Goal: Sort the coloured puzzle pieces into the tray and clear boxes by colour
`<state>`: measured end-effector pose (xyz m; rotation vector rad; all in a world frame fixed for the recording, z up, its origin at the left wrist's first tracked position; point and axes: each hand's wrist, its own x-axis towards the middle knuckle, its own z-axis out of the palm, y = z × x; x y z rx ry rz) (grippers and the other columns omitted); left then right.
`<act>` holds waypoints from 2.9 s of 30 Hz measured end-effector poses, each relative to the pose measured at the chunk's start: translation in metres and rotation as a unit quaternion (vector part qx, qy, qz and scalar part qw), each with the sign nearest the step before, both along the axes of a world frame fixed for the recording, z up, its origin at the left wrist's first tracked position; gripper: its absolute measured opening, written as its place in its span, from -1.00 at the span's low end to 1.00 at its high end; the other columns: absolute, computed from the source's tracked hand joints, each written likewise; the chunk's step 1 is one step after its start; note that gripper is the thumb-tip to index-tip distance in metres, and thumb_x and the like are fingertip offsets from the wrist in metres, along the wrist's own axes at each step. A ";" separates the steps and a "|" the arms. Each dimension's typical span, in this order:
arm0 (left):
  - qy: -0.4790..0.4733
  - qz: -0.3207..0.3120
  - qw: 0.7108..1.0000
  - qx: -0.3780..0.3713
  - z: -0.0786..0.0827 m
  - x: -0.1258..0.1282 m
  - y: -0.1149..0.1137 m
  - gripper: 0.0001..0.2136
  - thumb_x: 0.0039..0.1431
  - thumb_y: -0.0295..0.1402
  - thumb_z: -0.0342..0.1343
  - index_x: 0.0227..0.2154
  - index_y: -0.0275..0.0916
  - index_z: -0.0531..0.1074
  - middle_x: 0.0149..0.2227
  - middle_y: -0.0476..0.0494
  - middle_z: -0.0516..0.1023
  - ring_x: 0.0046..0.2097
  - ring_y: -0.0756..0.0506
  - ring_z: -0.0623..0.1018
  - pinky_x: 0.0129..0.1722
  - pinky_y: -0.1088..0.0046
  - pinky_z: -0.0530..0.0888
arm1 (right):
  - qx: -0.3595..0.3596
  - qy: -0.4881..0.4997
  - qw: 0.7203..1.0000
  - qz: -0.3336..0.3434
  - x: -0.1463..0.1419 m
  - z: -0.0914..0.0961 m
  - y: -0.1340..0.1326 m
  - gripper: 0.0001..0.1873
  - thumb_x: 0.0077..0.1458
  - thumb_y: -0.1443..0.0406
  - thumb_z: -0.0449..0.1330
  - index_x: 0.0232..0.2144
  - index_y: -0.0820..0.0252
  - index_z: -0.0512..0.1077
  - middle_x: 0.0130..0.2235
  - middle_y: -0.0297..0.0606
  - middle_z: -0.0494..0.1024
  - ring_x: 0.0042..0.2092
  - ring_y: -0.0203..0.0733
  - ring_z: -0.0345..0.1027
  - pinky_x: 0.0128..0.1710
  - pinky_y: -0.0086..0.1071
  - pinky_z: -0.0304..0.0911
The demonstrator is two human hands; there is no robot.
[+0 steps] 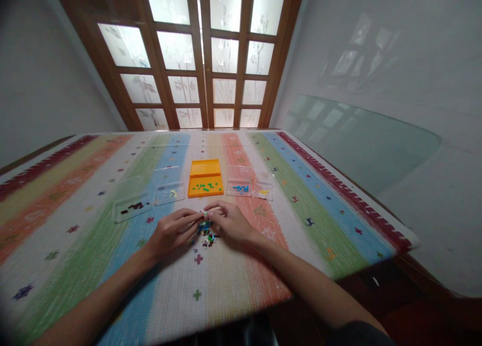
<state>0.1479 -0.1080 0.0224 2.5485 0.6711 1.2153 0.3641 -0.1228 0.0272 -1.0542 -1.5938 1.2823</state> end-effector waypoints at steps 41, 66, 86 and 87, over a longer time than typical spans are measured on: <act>-0.010 0.382 0.921 -0.072 0.049 -0.120 0.051 -0.68 0.26 -0.10 0.04 -0.45 -0.17 0.55 -0.51 -0.03 0.58 -0.50 -0.08 0.50 -0.39 0.42 0.40 | 0.119 -0.126 0.981 -0.086 0.025 0.010 0.014 -0.87 0.18 0.26 0.18 -0.30 0.14 0.52 -0.23 -0.17 0.61 -0.28 -0.17 0.47 -0.24 -0.26 0.39; 0.199 0.004 0.966 -0.164 0.010 -0.025 0.011 -0.78 0.33 -0.33 0.01 -0.20 -0.21 0.57 -0.24 -0.16 0.50 -0.25 -0.08 0.47 -0.20 0.35 0.44 | 0.163 -0.183 0.966 -0.083 0.018 0.003 0.009 -0.88 0.14 0.39 0.17 -0.33 0.15 0.52 -0.28 -0.24 0.61 -0.37 -0.25 0.38 -0.34 -0.35 0.25; 0.225 -0.076 0.944 -0.228 0.020 -0.031 0.006 -0.89 0.26 -0.33 0.16 -0.25 -0.19 0.57 -0.23 -0.13 0.52 -0.20 -0.09 0.51 -0.14 0.34 0.46 | 0.181 -0.213 0.957 -0.076 0.018 0.001 0.009 -0.85 0.13 0.44 0.18 -0.32 0.20 0.55 -0.32 -0.26 0.61 -0.37 -0.27 0.38 -0.32 -0.36 0.23; 0.223 -0.080 0.946 -0.223 0.019 -0.031 0.007 -0.89 0.27 -0.35 0.14 -0.26 -0.19 0.57 -0.24 -0.13 0.52 -0.20 -0.09 0.51 -0.15 0.34 0.46 | 0.182 -0.215 0.957 -0.075 0.018 0.002 0.009 -0.85 0.13 0.44 0.18 -0.32 0.19 0.55 -0.32 -0.26 0.61 -0.37 -0.27 0.37 -0.32 -0.36 0.22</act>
